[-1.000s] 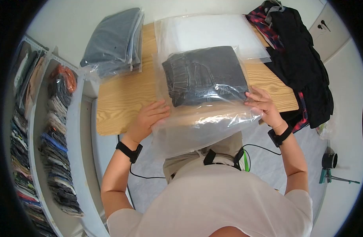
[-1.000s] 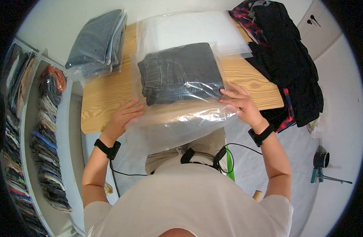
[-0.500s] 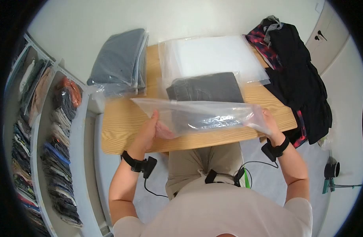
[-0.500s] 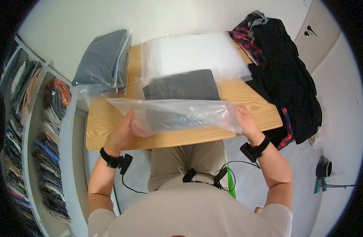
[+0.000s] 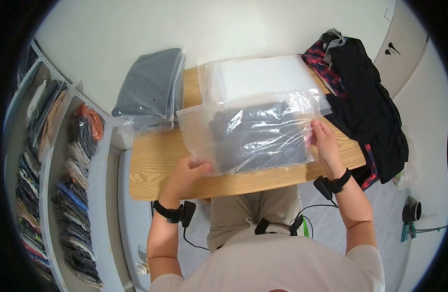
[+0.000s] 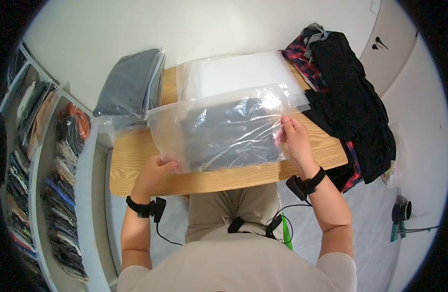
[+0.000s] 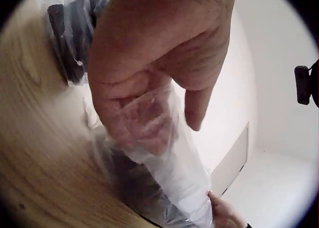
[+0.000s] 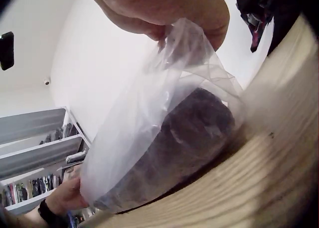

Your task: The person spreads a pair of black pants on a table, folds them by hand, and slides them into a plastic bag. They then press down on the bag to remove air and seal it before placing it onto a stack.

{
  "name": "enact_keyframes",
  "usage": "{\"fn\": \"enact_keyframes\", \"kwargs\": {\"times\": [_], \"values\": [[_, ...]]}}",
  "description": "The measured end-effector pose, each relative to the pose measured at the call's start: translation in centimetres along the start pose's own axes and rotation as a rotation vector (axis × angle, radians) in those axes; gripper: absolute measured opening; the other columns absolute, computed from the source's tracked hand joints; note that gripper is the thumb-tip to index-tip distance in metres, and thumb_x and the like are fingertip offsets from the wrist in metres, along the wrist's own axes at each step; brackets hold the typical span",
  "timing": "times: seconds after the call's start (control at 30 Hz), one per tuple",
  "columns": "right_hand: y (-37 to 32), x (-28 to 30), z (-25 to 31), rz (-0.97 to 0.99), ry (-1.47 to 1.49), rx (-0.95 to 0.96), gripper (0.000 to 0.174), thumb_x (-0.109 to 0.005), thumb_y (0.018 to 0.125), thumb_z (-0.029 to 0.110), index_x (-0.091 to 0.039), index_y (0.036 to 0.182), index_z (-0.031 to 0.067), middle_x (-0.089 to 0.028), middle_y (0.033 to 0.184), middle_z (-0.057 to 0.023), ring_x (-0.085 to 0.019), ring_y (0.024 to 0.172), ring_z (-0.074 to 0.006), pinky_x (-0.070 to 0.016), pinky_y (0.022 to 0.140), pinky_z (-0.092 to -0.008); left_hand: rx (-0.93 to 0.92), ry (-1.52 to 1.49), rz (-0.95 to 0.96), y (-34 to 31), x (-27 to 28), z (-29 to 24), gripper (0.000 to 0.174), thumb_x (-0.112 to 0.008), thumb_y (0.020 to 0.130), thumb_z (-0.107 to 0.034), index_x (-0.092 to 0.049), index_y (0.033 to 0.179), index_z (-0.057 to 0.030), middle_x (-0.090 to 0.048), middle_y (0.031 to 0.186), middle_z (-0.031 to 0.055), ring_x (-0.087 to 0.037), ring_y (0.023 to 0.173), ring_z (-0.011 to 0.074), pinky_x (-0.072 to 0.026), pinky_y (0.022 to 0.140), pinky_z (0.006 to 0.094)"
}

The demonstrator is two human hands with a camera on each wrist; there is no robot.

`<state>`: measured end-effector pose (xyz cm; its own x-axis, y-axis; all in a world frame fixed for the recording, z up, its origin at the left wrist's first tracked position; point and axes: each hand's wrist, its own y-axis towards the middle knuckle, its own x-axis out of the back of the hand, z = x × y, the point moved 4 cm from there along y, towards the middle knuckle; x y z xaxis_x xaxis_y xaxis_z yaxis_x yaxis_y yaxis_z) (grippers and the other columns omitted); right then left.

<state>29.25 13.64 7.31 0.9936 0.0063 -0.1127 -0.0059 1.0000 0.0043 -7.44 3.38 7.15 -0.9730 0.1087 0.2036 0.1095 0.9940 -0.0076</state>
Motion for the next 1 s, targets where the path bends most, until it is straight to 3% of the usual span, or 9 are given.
{"fn": "enact_keyframes", "kwargs": {"times": [0.27, 0.4, 0.43, 0.53, 0.6, 0.63, 0.7, 0.83, 1.0], "values": [[3.2, 0.7, -2.4, 0.078, -0.113, -0.255, 0.023, -0.048, 0.097, 0.026, -0.059, 0.099, 0.0047, -0.060, 0.076, -0.0033, -0.055, 0.065, -0.0077, -0.0439, 0.057, -0.0227, 0.222, -0.136, -0.272, 1.4, -0.1, 3.6, 0.037, -0.051, 0.095, -0.031, -0.053, 0.069, -0.0059, -0.051, 0.055, -0.0002, -0.048, 0.047, 0.0094, -0.0387, 0.046, 0.0241], [-3.6, -3.9, 5.4, -0.366, -1.063, 0.801, 0.041, -0.056, 0.088, 0.015, -0.048, 0.125, 0.0017, -0.055, 0.116, -0.0205, -0.053, 0.108, -0.0302, -0.0416, 0.092, -0.0410, 0.266, -0.247, -0.366, 1.7, -0.7, 4.3, 0.039, -0.048, 0.097, -0.033, -0.050, 0.066, -0.0084, -0.044, 0.048, -0.0029, -0.041, 0.038, 0.0081, -0.0317, 0.037, 0.0228], [-5.4, -6.2, 5.5, -0.130, -1.108, 0.794, 0.042, -0.056, 0.088, 0.016, -0.048, 0.127, 0.0049, -0.052, 0.122, -0.0204, -0.049, 0.114, -0.0322, -0.0377, 0.096, -0.0437, 0.272, -0.248, -0.364, 1.6, -0.7, 4.4, 0.039, -0.048, 0.097, -0.033, -0.050, 0.066, -0.0084, -0.044, 0.048, -0.0029, -0.041, 0.038, 0.0081, -0.0317, 0.037, 0.0228], [-7.8, -10.7, 2.2, 0.237, -1.244, 0.708, 0.045, -0.056, 0.089, 0.025, -0.046, 0.132, 0.0150, -0.045, 0.133, -0.0189, -0.041, 0.126, -0.0325, -0.0303, 0.103, -0.0497, 0.333, -0.172, -0.296, 1.3, -0.8, 3.9, 0.030, -0.051, 0.095, -0.031, -0.056, 0.082, -0.0047, -0.054, 0.063, 0.0049, -0.052, 0.054, 0.0128, -0.0427, 0.050, 0.0267], [-6.7, -11.1, 0.6, 0.205, -1.327, 0.706, 0.047, -0.054, 0.089, 0.029, -0.045, 0.134, 0.0163, -0.043, 0.136, -0.0185, -0.040, 0.127, -0.0323, -0.0294, 0.103, -0.0504, -0.184, 0.591, -0.823, 0.1, -0.9, -1.0, 0.032, -0.056, 0.091, -0.027, -0.054, 0.108, 0.0009, -0.058, 0.099, 0.0171, -0.058, 0.091, 0.0233, -0.0472, 0.078, 0.0358], [-6.2, -11.3, 0.0, 0.188, -1.412, 0.701, 0.049, -0.053, 0.090, 0.032, -0.044, 0.135, 0.0175, -0.041, 0.138, -0.0182, -0.038, 0.129, -0.0322, -0.0285, 0.104, -0.0511, -0.187, 0.591, -0.819, -0.1, -1.4, -3.0, 0.032, -0.056, 0.091, -0.027, -0.054, 0.108, 0.0009, -0.058, 0.099, 0.0171, -0.058, 0.091, 0.0233, -0.0472, 0.078, 0.0358], [-5.4, -11.6, -0.4, 0.176, -1.428, 0.694, 0.049, -0.052, 0.090, 0.034, -0.044, 0.136, 0.0179, -0.041, 0.138, -0.0180, -0.038, 0.129, -0.0323, -0.0283, 0.104, -0.0520, -0.476, 0.905, -0.482, -0.2, -4.4, -7.7, 0.046, -0.058, 0.088, -0.019, -0.043, 0.128, -0.0010, -0.045, 0.129, 0.0200, -0.043, 0.121, 0.0322, -0.0330, 0.102, 0.0427], [-4.2, -11.4, -0.8, 0.229, -1.483, 0.658, 0.051, -0.049, 0.091, 0.040, -0.042, 0.137, 0.0196, -0.037, 0.141, -0.0184, -0.034, 0.132, -0.0329, -0.0266, 0.104, -0.0538, -0.491, 1.077, 0.087, 4.2, -8.3, -6.5, 0.060, -0.060, 0.085, -0.034, -0.041, 0.137, -0.0101, -0.038, 0.141, 0.0179, -0.033, 0.132, 0.0342, -0.0280, 0.105, 0.0478], [-1.0, -8.1, 1.2, 0.525, -1.550, 0.594, 0.059, -0.048, 0.089, 0.051, -0.038, 0.140, 0.0221, -0.031, 0.146, -0.0156, -0.027, 0.136, -0.0335, -0.0207, 0.107, -0.0561, -0.668, 1.327, 0.214, 8.0, -6.4, -3.7, 0.074, -0.058, 0.080, -0.053, -0.037, 0.140, -0.0150, -0.031, 0.146, 0.0163, -0.028, 0.135, 0.0341, -0.0235, 0.105, 0.0562]]}}
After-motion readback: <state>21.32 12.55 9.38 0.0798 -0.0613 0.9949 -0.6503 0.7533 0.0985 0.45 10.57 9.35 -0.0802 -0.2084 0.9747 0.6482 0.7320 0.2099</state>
